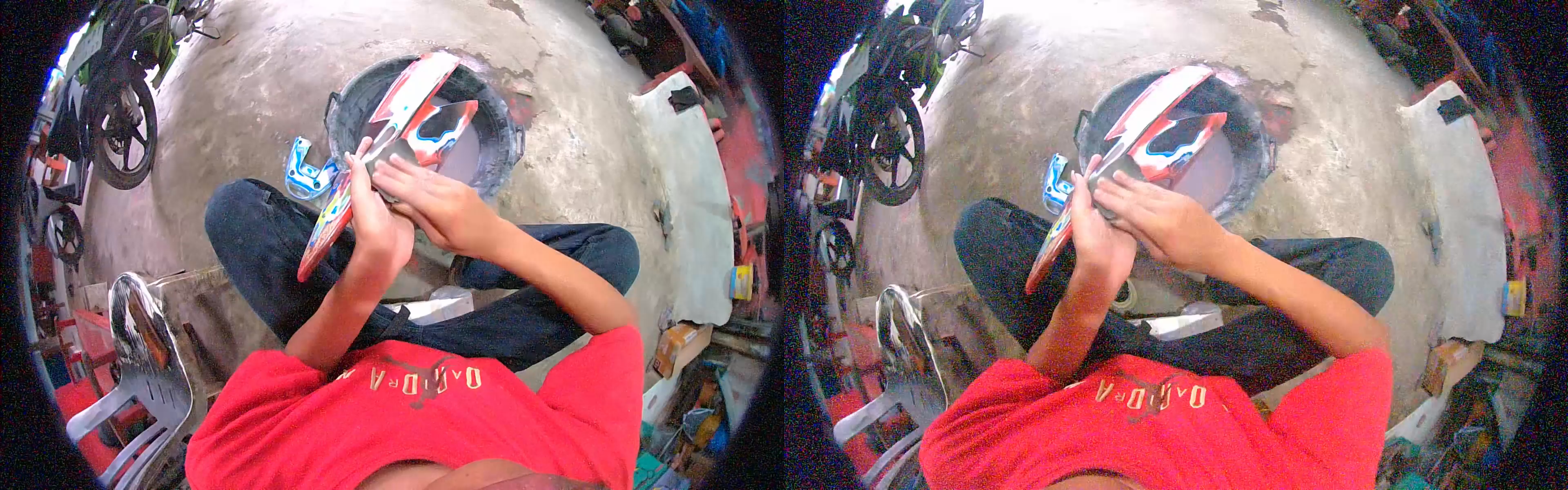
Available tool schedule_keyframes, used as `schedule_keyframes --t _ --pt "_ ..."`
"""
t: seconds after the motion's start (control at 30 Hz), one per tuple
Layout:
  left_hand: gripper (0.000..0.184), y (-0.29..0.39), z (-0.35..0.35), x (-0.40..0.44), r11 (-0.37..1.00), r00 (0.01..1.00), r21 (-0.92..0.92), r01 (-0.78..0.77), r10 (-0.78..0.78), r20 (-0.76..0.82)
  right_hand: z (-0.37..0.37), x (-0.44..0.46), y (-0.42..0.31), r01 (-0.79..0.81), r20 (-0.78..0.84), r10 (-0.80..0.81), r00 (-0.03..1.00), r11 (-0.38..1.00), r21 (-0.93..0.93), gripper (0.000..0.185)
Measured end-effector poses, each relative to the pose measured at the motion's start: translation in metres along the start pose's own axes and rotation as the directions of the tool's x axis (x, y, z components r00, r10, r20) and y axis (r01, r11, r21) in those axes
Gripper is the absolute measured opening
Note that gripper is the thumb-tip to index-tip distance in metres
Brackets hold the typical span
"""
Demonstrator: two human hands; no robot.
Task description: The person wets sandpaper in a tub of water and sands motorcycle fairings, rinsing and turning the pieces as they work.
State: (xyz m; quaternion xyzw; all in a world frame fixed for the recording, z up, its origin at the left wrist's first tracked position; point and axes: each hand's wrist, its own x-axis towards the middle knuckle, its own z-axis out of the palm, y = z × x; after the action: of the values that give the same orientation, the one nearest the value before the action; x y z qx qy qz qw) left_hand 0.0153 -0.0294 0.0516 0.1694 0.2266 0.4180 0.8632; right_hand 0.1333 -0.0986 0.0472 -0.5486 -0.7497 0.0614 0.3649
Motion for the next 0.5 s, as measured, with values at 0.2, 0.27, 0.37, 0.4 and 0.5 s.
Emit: schedule_keyframes --t 0.2,0.27,0.37,0.4,0.5 --pt "0.047 -0.001 0.011 -0.004 1.0 0.997 -0.019 -0.01 0.009 -0.074 0.006 -0.009 0.036 -0.26 -0.073 0.262 0.962 0.965 0.032 0.045" --pt "0.047 0.0 0.001 0.001 1.0 1.0 0.007 -0.003 0.003 -0.023 0.009 -0.003 0.01 -0.11 -0.067 0.111 0.992 0.994 0.016 0.047" --pt "0.048 0.004 0.0 -0.003 1.0 1.0 0.03 0.004 -0.004 -0.004 0.0 -0.002 0.009 0.072 0.002 -0.072 0.997 0.997 0.028 0.044" --pt "0.048 0.001 0.002 -0.001 1.0 1.0 -0.004 -0.003 0.003 -0.01 0.006 -0.007 0.028 -0.083 -0.043 0.086 0.995 0.995 0.054 0.046" --pt "0.049 0.0 0.007 -0.004 1.0 1.0 0.006 -0.005 0.006 -0.03 0.001 -0.004 0.043 -0.296 -0.079 0.296 0.952 0.955 0.003 0.045"
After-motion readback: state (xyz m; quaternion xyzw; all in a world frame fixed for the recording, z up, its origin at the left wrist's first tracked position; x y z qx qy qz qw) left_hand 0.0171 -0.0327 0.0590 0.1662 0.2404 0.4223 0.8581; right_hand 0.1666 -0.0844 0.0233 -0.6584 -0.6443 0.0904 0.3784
